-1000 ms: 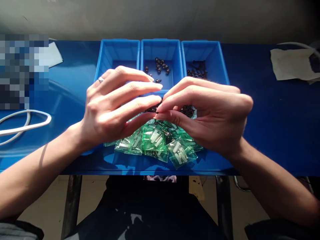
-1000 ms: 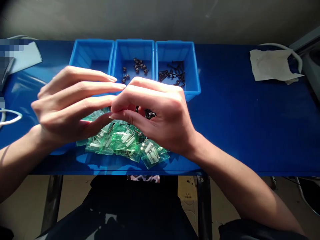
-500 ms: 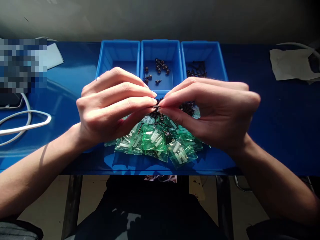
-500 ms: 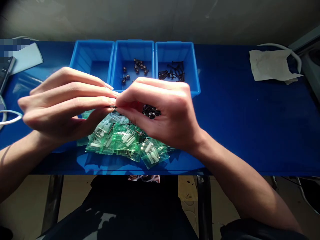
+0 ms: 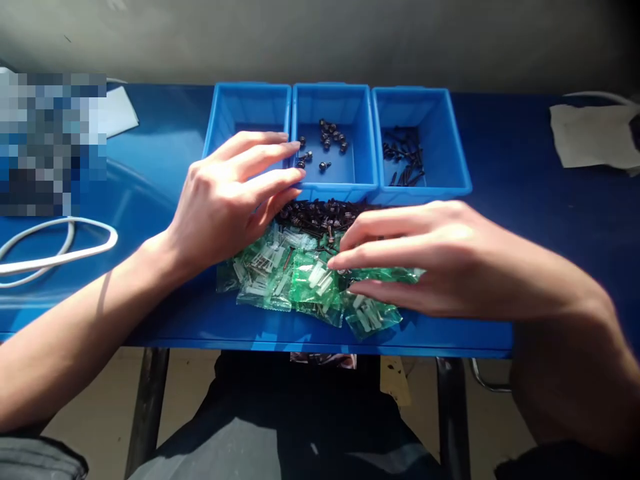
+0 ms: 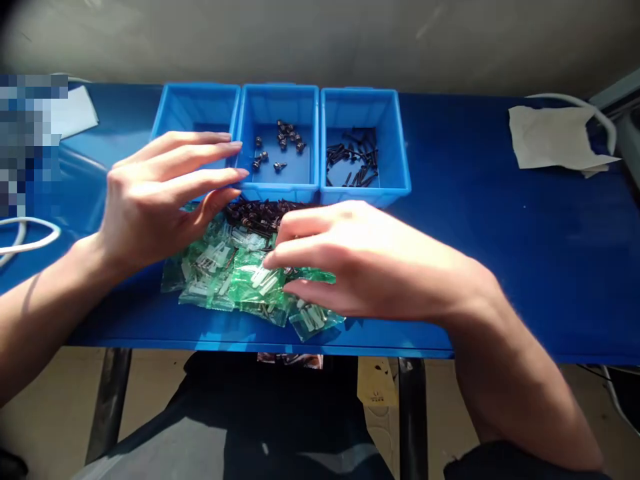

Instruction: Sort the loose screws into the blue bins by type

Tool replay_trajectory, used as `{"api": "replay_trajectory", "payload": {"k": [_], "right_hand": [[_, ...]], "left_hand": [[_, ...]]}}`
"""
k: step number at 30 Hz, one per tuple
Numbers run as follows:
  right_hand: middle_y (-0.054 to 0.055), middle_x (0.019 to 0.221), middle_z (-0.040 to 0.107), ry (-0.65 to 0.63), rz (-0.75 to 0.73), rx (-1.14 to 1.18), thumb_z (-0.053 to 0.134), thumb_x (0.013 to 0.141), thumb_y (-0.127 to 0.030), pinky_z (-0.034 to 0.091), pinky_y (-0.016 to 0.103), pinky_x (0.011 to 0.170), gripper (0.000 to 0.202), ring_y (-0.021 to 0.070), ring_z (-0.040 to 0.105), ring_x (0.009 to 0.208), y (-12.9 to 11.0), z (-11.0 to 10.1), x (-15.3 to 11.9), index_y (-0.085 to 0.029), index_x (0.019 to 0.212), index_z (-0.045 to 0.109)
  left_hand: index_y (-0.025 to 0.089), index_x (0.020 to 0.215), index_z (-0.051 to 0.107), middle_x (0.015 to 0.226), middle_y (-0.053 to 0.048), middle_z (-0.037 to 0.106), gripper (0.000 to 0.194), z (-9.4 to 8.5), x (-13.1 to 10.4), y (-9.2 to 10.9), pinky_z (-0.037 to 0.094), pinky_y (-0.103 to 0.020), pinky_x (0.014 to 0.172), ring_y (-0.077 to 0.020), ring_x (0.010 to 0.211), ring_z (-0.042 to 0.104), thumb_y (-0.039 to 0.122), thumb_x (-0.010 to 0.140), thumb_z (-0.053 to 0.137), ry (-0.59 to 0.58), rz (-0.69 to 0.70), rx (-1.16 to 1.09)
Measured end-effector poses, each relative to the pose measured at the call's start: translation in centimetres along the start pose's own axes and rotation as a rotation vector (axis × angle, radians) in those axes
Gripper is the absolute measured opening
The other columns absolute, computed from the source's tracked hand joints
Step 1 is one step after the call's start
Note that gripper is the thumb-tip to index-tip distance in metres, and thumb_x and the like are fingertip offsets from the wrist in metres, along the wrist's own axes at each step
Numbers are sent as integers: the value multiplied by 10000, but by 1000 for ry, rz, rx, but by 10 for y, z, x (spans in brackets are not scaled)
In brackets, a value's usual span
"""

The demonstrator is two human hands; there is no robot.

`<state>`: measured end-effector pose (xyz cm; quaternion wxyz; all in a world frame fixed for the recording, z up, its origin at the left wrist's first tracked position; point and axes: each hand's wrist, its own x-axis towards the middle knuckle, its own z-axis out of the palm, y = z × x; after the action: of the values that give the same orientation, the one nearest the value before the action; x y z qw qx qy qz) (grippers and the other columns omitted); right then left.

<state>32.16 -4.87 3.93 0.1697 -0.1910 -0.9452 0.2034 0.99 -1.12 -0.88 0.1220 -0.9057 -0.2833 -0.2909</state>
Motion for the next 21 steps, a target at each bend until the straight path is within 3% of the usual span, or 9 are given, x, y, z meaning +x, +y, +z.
{"api": "replay_trajectory", "payload": {"k": [2, 4, 8, 11, 15, 17, 19, 21], "right_hand": [[50, 1111, 798, -88, 23, -25, 708, 1116, -176, 593, 314, 755, 163, 165, 751, 929, -4, 8, 2, -211, 1217, 829], [44, 1047, 788, -96, 30, -73, 654, 1114, -138, 554, 304, 724, 190, 157, 722, 878, -2, 15, 3, -211, 1162, 823], [51, 1019, 791, -61, 25, -103, 600, 1122, -112, 559, 307, 743, 237, 155, 720, 867, 3, 20, 4, -199, 1059, 812], [48, 1079, 807, 55, 25, -38, 646, 1112, -111, 591, 310, 751, 206, 148, 741, 889, 4, 17, 5, -206, 1104, 829], [40, 1079, 826, 294, 92, 213, 775, 1061, -132, 674, 314, 760, 110, 159, 787, 943, 3, 9, 9, -211, 1029, 846], [31, 1064, 847, 319, 161, 437, 859, 1010, -152, 727, 305, 753, 62, 166, 821, 930, 3, 6, 10, -212, 1000, 849], [10, 968, 856, 278, 262, 638, 930, 962, -182, 746, 269, 681, 84, 149, 828, 803, 4, 6, 12, -211, 991, 857], [-12, 831, 838, 337, 354, 715, 975, 925, -199, 740, 248, 605, 115, 134, 793, 649, 6, 7, 14, -215, 987, 879]], "left_hand": [[179, 1346, 767, 1476, -114, 784, 222, 1, 0, 0, 736, -496, 1113, -319, 1400, 770, 198, 1129, 721, 6, 10, -2], [169, 1342, 770, 1474, -119, 784, 220, 1, 0, -1, 741, -504, 1101, -324, 1394, 773, 192, 1132, 709, 12, 21, -4], [167, 1326, 779, 1465, -119, 789, 212, 0, 1, -2, 748, -500, 1081, -326, 1384, 780, 179, 1136, 687, 22, 26, -4], [174, 1335, 776, 1477, -119, 783, 222, -1, 0, -2, 745, -504, 1085, -330, 1392, 775, 172, 1128, 696, 8, 24, -5], [186, 1340, 768, 1476, -118, 784, 230, -1, 0, -2, 745, -500, 1078, -327, 1392, 775, 163, 1124, 694, 3, 25, -2], [188, 1323, 771, 1461, -123, 790, 215, 0, 0, -1, 748, -500, 1068, -332, 1382, 781, 161, 1120, 705, 14, 19, -1], [203, 1311, 772, 1461, -119, 791, 204, 0, 0, -1, 748, -500, 1068, -330, 1383, 780, 165, 1122, 705, 13, 6, 3], [201, 1309, 767, 1460, -121, 791, 199, 0, 0, 0, 752, -508, 1061, -335, 1379, 783, 171, 1120, 709, 10, 8, 2]]}}
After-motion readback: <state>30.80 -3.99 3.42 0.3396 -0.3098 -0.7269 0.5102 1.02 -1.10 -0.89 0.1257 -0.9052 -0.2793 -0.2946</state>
